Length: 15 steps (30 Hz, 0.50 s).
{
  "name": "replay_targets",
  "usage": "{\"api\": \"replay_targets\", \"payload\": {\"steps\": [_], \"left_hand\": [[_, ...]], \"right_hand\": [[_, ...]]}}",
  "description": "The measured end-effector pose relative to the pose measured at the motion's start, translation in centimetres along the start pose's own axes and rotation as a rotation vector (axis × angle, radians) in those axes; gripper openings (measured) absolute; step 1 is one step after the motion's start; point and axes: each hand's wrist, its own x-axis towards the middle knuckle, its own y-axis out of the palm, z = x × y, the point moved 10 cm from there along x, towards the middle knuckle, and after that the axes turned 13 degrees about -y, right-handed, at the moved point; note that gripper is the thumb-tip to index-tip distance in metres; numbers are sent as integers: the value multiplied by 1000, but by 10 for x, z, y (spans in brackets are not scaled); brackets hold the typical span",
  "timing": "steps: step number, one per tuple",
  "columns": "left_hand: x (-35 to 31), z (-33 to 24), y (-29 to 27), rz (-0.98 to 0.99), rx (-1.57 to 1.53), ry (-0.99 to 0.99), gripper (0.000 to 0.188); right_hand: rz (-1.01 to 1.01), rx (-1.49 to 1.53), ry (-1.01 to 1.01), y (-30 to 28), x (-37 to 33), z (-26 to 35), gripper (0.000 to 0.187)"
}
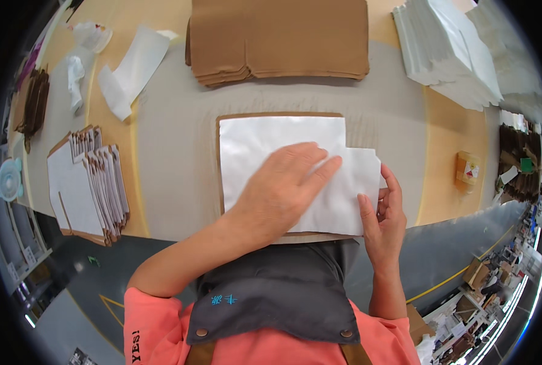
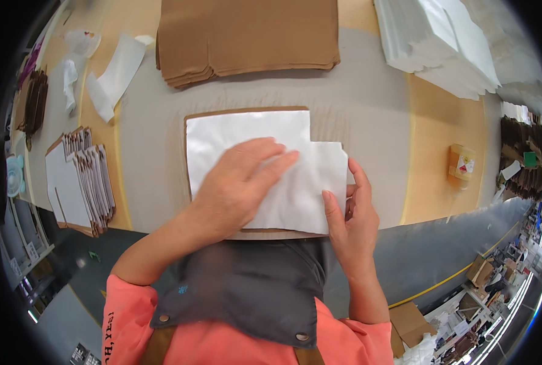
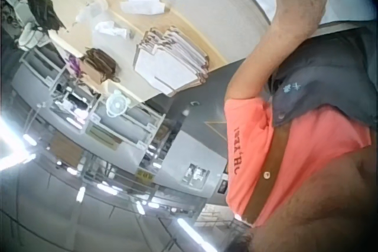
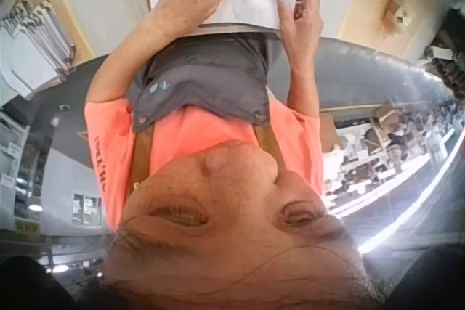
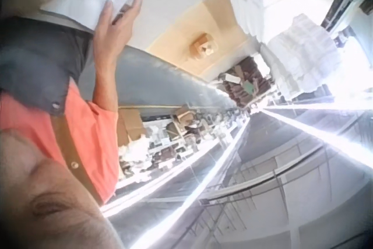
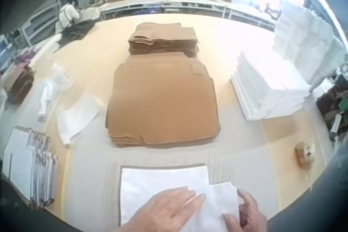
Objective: The recorder is applying glue to brown paper templates and attaching white paper linings as part of a manual assembly process.
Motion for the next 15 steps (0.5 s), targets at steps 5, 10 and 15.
{"api": "replay_targets", "payload": {"steps": [5,10,15], "left_hand": [[9,-20,41,76,53,223,42],[10,-19,51,145,72,249,41],[7,-18,52,178,76,241,41]], "right_hand": [[-11,-10,64,-7,-6,-11,54],[8,-12,88,-6,-2,-16,53],[26,-25,114,-4,-3,-18,52]]}}
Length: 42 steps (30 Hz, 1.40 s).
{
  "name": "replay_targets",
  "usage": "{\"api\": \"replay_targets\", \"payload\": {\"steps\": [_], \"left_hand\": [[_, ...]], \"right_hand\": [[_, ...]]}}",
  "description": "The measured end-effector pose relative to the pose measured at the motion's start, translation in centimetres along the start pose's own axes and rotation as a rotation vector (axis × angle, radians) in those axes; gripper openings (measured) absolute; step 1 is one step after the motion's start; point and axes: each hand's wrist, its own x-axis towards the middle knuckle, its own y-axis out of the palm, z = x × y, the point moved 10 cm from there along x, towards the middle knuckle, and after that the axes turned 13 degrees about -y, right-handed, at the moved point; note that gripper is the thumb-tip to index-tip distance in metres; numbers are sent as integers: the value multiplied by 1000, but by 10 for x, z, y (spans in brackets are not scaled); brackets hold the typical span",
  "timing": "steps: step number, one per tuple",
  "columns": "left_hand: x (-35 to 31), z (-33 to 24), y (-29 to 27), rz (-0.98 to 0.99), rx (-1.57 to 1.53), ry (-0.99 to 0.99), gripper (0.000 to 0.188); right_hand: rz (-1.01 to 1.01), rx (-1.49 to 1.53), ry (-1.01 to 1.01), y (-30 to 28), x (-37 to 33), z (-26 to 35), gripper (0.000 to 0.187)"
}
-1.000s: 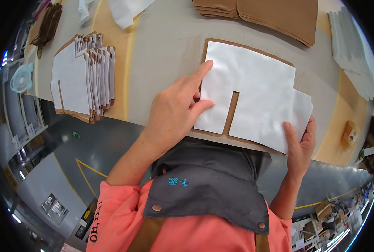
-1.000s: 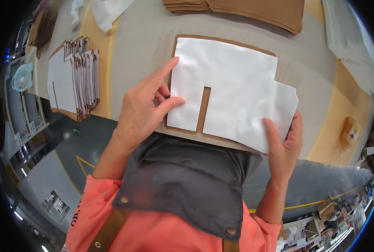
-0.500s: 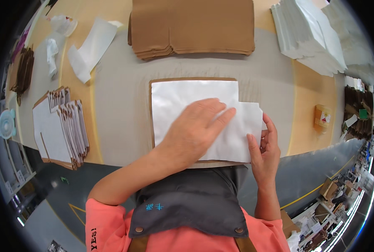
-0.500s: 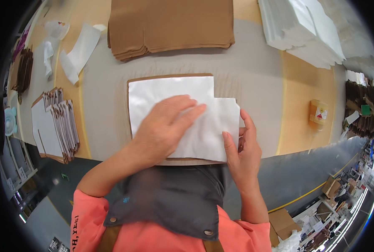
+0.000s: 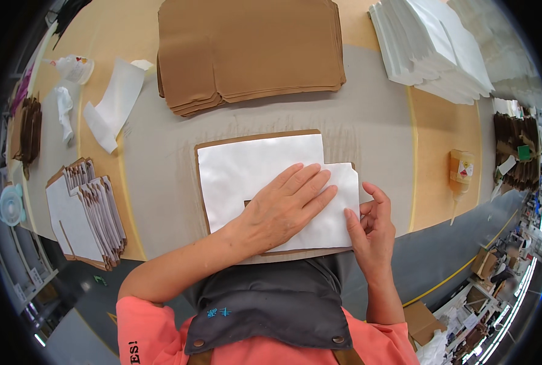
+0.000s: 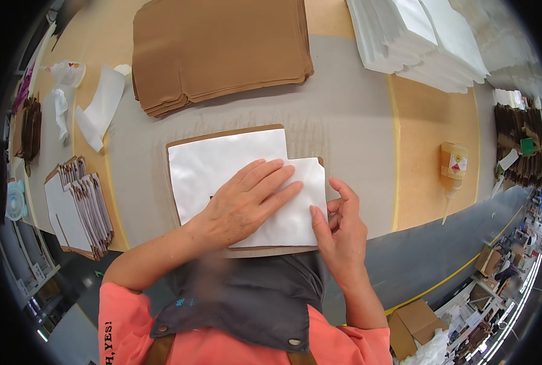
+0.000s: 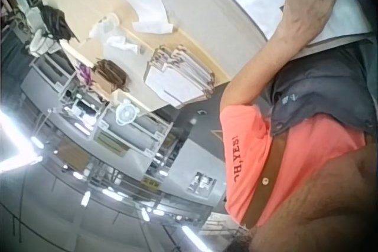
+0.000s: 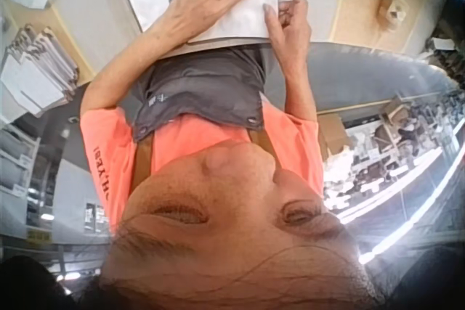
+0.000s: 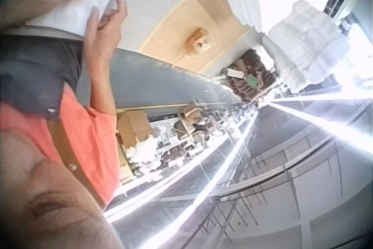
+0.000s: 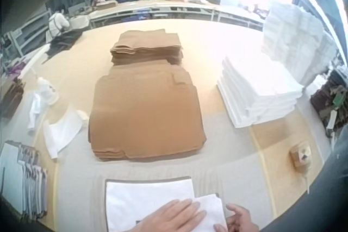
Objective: The recorder is applying glue to brown paper templates and attaching white paper linings as part of a manual assembly process.
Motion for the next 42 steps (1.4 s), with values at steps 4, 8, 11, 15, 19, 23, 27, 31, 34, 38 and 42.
{"api": "replay_targets", "payload": {"steps": [4,8,11,15,19,23,27,31,34,38,42], "left_hand": [[-2,-1,2,18,7,8,43],[0,0,6,-12,33,29,44],[-1,-1,4,-13,55,-16,46],[5,-21,19,95,20,82,52],[-5,-34,40,288,5,192,50],[-13,-29,48,331,25,193,55],[-13,-34,16,214,-21,170,60],[-29,36,-12,116,318,-212,69],[-38,69,-37,-52,338,-364,71],[-48,87,-33,-70,346,-445,69],[-58,98,-39,-104,384,-495,71]], "right_hand": [[2,-57,-13,0,-2,-4,54],[8,-207,-71,-5,-1,1,59],[-64,-219,-32,-28,-1,0,57],[-230,-221,-35,-70,-4,-14,51],[-133,-197,-262,-55,-8,0,50],[-62,-357,-409,-37,-4,22,58],[6,-355,-515,-15,11,60,73],[199,-399,-676,43,31,83,80],[305,-651,-769,103,46,78,87],[278,-805,-770,118,54,68,89],[223,-899,-670,97,59,48,91]]}}
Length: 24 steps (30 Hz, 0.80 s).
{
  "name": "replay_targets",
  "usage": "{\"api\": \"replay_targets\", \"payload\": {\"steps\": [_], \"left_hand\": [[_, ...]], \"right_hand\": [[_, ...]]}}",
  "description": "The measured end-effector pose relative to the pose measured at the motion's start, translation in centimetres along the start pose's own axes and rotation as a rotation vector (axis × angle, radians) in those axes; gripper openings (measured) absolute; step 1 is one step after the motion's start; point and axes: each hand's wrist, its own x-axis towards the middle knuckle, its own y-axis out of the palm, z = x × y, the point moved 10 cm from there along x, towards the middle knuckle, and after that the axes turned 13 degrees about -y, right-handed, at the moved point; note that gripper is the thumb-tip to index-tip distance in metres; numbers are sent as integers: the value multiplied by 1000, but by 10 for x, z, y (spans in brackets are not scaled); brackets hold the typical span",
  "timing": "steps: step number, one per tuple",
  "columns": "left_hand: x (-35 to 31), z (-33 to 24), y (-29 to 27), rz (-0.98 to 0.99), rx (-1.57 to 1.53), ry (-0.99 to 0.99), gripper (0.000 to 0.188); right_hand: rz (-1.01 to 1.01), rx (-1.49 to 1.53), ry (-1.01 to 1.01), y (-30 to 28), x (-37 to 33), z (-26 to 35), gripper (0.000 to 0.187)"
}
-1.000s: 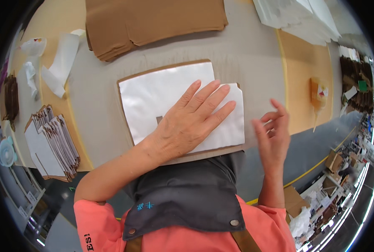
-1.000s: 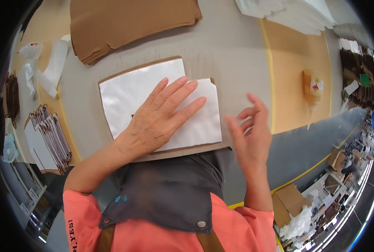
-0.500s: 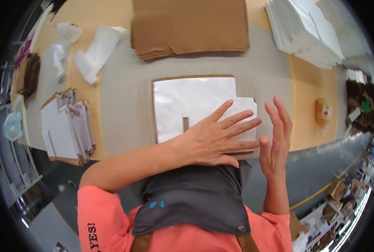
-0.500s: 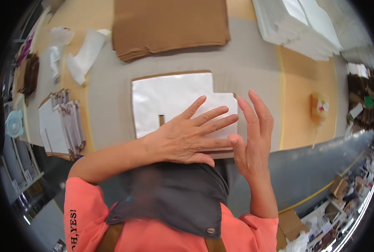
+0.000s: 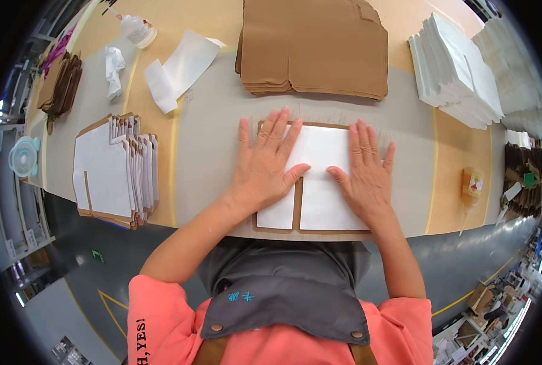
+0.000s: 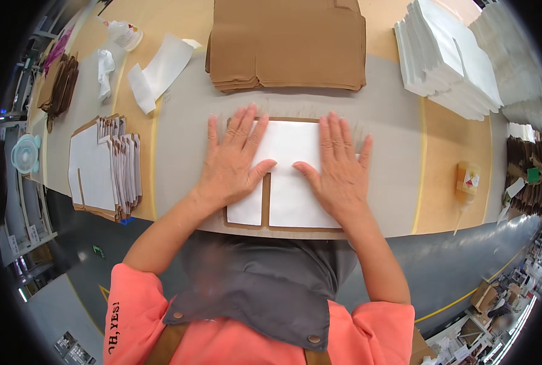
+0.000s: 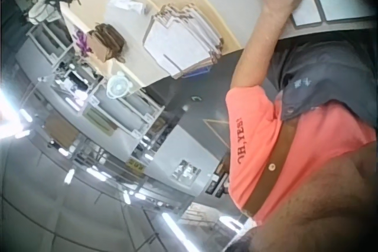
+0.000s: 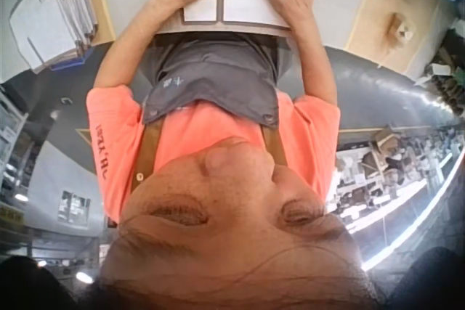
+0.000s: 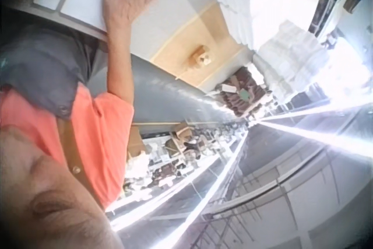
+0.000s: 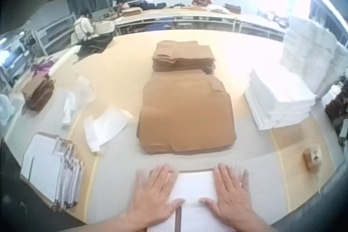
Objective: The recorder is applying glue to brown paper templates and attaching white paper linings as part of a manual assembly process.
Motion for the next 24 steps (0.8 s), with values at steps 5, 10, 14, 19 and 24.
{"api": "replay_targets", "payload": {"steps": [5,10,14,19,24], "left_hand": [[-8,18,-25,-49,65,-93,74],[-74,-22,-10,180,-4,135,75],[-73,-27,-7,184,-60,157,73],[-71,-21,-33,78,-1,119,68],[-69,-16,-16,127,-16,114,68]], "right_hand": [[-13,-71,184,-19,-34,-38,92],[8,121,-96,-39,-52,51,96],[237,93,-154,-10,-57,62,96],[-89,142,8,-60,-51,35,95],[187,-57,103,-14,-59,2,101]]}}
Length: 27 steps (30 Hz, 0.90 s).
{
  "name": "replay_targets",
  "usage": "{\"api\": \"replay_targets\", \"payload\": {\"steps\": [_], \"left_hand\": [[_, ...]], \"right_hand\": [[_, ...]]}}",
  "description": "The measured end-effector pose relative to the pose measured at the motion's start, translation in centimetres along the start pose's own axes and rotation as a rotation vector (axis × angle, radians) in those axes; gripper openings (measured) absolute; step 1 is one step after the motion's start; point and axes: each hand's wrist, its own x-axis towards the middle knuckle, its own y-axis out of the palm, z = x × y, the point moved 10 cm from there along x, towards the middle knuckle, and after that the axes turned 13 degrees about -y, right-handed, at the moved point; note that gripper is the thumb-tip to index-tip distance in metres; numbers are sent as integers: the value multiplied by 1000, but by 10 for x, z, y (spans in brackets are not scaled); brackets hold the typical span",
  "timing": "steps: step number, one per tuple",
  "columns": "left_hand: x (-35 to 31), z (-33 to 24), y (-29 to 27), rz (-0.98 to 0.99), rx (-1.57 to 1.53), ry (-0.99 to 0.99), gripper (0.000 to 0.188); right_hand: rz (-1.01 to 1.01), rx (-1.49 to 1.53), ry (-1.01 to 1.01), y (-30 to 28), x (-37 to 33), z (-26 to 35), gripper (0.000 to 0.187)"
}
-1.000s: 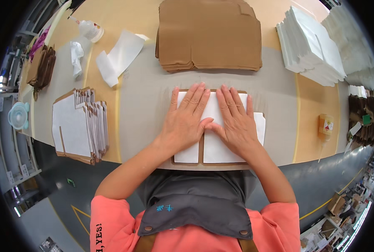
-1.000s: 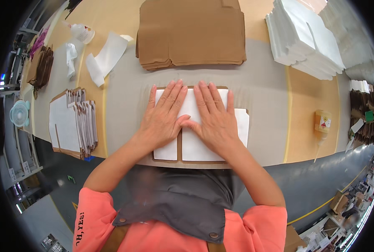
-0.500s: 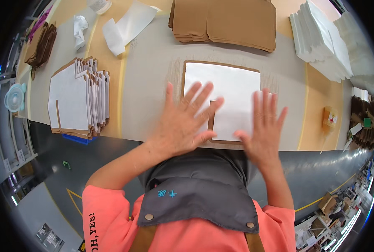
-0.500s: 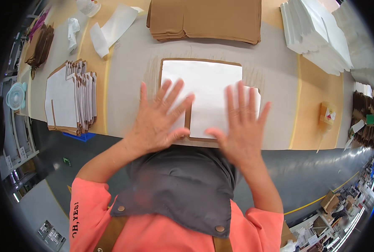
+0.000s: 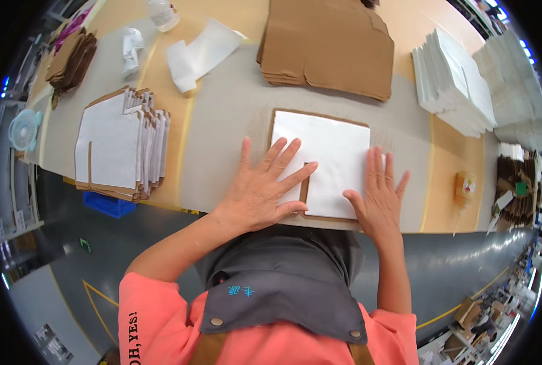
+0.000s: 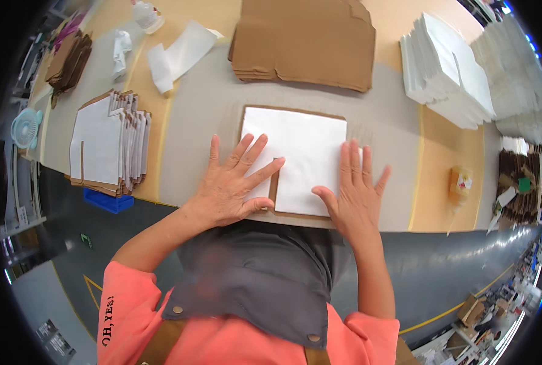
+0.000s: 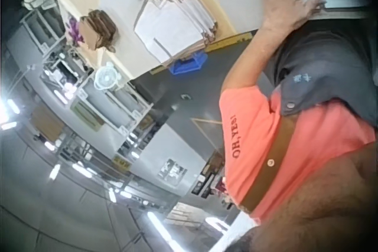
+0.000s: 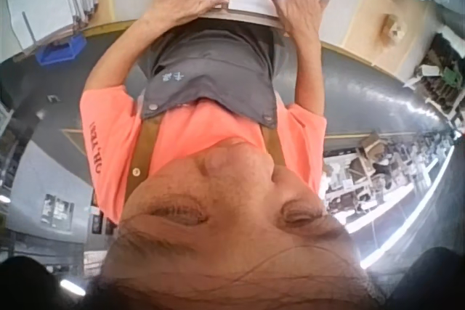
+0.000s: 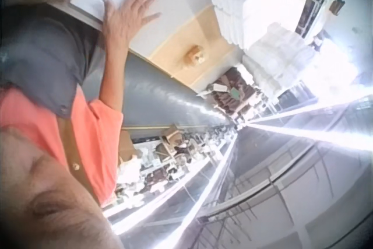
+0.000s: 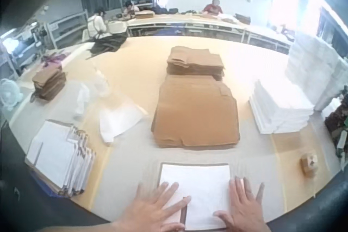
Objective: The recorder is applying glue to brown paper templates and attaching white paper linings as part of a manual assembly process.
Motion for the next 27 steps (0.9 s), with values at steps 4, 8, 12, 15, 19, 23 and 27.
{"api": "replay_targets", "payload": {"steps": [4,8,12,15,19,23,27], "left_hand": [[37,6,-34,-170,-28,-50,74],[59,22,3,-136,64,-75,72],[54,54,-12,-177,-110,-193,68],[31,93,-36,-348,-282,-308,60],[21,111,-40,-442,-407,-332,53],[19,113,-41,-462,-441,-344,45],[17,118,-40,-463,-476,-349,42]], "right_hand": [[-221,99,-121,-64,26,32,102],[-151,10,-283,-28,67,55,95],[-113,85,-327,-25,74,55,89],[-391,217,-319,-75,79,66,63],[-497,528,-397,-79,124,78,15],[-373,472,-441,-70,144,90,12],[-286,461,-453,-61,147,101,9]]}}
